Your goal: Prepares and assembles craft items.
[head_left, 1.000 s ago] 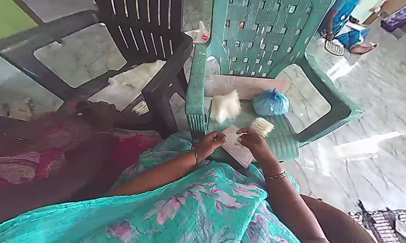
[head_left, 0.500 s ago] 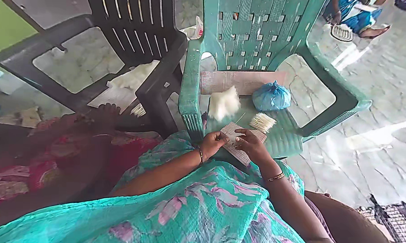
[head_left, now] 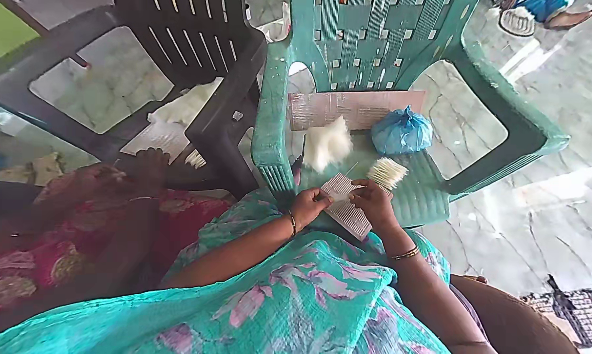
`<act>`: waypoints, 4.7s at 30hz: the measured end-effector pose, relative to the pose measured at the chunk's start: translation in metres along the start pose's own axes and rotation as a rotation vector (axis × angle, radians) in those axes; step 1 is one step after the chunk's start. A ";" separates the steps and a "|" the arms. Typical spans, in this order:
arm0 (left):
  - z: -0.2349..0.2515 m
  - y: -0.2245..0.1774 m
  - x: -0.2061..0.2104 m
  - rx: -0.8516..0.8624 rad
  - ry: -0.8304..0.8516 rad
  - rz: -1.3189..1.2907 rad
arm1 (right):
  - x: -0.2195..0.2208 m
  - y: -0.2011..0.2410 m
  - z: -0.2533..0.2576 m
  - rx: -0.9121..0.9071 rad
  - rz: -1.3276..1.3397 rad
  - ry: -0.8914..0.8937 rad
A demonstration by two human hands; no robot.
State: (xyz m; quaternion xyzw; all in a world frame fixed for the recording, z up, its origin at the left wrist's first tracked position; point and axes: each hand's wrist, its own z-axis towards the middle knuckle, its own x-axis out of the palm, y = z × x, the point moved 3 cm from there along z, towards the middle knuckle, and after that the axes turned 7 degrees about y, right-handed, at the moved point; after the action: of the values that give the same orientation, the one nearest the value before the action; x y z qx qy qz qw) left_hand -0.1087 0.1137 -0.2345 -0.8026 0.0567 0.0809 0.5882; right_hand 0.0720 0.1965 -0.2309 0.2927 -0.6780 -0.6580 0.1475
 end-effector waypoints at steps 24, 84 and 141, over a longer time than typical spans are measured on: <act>-0.010 0.001 -0.006 0.011 -0.007 0.539 | 0.005 -0.003 0.004 -0.073 -0.658 -0.188; -0.023 0.009 -0.007 0.038 0.153 0.631 | -0.016 -0.008 -0.057 -0.187 -1.131 0.379; -0.052 0.002 0.001 0.354 0.196 0.854 | 0.020 -0.007 -0.085 -0.545 -1.093 -0.229</act>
State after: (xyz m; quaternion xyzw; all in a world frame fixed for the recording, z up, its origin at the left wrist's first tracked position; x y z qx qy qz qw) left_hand -0.1053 0.0636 -0.2216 -0.5987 0.4499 0.2285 0.6221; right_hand 0.1078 0.1167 -0.2332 0.4770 -0.2491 -0.8151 -0.2147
